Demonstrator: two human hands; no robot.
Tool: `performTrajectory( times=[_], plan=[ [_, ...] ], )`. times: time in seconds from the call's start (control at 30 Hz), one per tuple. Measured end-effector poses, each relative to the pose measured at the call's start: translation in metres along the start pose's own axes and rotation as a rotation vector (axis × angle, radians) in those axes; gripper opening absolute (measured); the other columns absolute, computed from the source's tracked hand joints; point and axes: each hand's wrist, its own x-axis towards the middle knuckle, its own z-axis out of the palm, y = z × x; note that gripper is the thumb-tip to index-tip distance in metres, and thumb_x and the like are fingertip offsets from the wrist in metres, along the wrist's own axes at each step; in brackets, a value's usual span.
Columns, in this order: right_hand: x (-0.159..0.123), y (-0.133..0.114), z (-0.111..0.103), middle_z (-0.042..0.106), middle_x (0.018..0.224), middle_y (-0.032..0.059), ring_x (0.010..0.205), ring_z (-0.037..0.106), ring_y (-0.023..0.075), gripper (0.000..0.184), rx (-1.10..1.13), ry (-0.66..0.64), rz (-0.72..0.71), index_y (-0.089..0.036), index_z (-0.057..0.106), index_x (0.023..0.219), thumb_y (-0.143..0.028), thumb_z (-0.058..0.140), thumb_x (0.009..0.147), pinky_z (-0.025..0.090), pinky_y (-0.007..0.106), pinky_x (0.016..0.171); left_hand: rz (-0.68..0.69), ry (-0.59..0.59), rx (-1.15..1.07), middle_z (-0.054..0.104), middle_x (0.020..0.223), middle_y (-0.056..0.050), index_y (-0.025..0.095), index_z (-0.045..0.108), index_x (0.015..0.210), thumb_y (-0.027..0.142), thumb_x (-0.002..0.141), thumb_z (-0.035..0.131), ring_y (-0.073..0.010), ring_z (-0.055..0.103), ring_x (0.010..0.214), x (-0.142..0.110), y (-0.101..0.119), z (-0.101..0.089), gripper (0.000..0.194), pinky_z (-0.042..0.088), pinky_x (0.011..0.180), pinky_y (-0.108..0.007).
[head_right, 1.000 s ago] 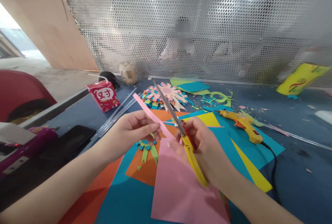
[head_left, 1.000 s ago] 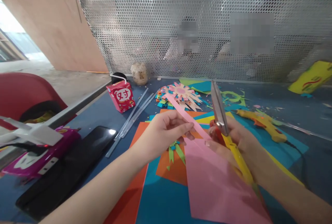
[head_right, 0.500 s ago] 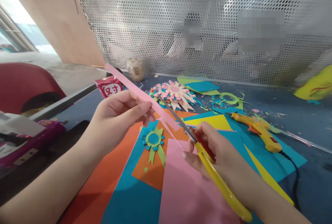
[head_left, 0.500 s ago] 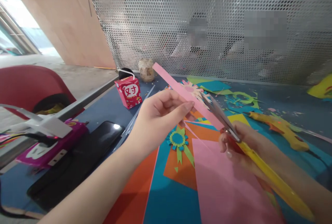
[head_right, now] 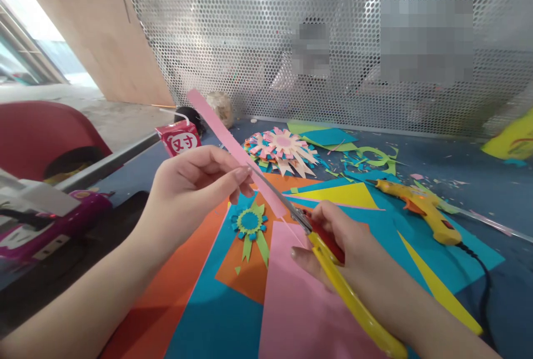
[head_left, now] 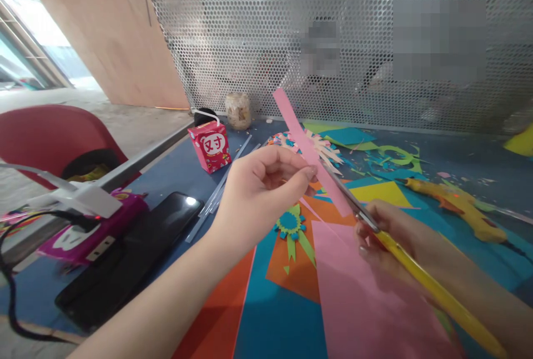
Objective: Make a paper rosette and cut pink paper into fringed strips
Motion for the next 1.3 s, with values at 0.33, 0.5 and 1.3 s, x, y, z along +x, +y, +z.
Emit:
performTrajectory(
  times=[0.33,0.5,1.3],
  plan=[
    [0.006,0.009,-0.003,0.042,0.069,-0.0061,0.057,0.041,0.0115,0.033,-0.054,-0.113,-0.073,-0.025,0.041,0.075,-0.051,0.060,0.072,0.039,0.022,0.049,-0.068,-0.012,-0.050,0.064,0.058,0.002,0.014,0.058,0.063,0.015,0.074,0.064,-0.0074,0.062,0.051,-0.001,-0.002,0.004,0.013,0.048,0.043,-0.013],
    [0.009,0.019,-0.006,0.044,0.070,-0.0048,0.061,0.045,0.0137,0.028,-0.117,-0.120,-0.103,-0.025,0.041,0.077,-0.049,0.057,0.076,0.041,0.023,0.051,-0.063,-0.015,-0.054,0.064,0.059,0.002,0.014,0.058,0.063,0.016,0.075,0.063,-0.0074,0.062,0.051,-0.002,-0.002,0.003,0.014,0.048,0.043,-0.013],
    [0.000,0.001,-0.001,0.040,0.063,-0.0042,0.056,0.037,0.0135,0.030,-0.084,-0.028,-0.076,-0.025,0.039,0.072,-0.052,0.049,0.080,0.032,0.024,0.045,-0.017,-0.024,0.026,0.065,0.058,0.001,0.015,0.058,0.066,0.019,0.075,0.064,-0.0108,0.065,0.055,-0.002,-0.003,0.002,0.011,0.047,0.046,-0.017]
  ],
)
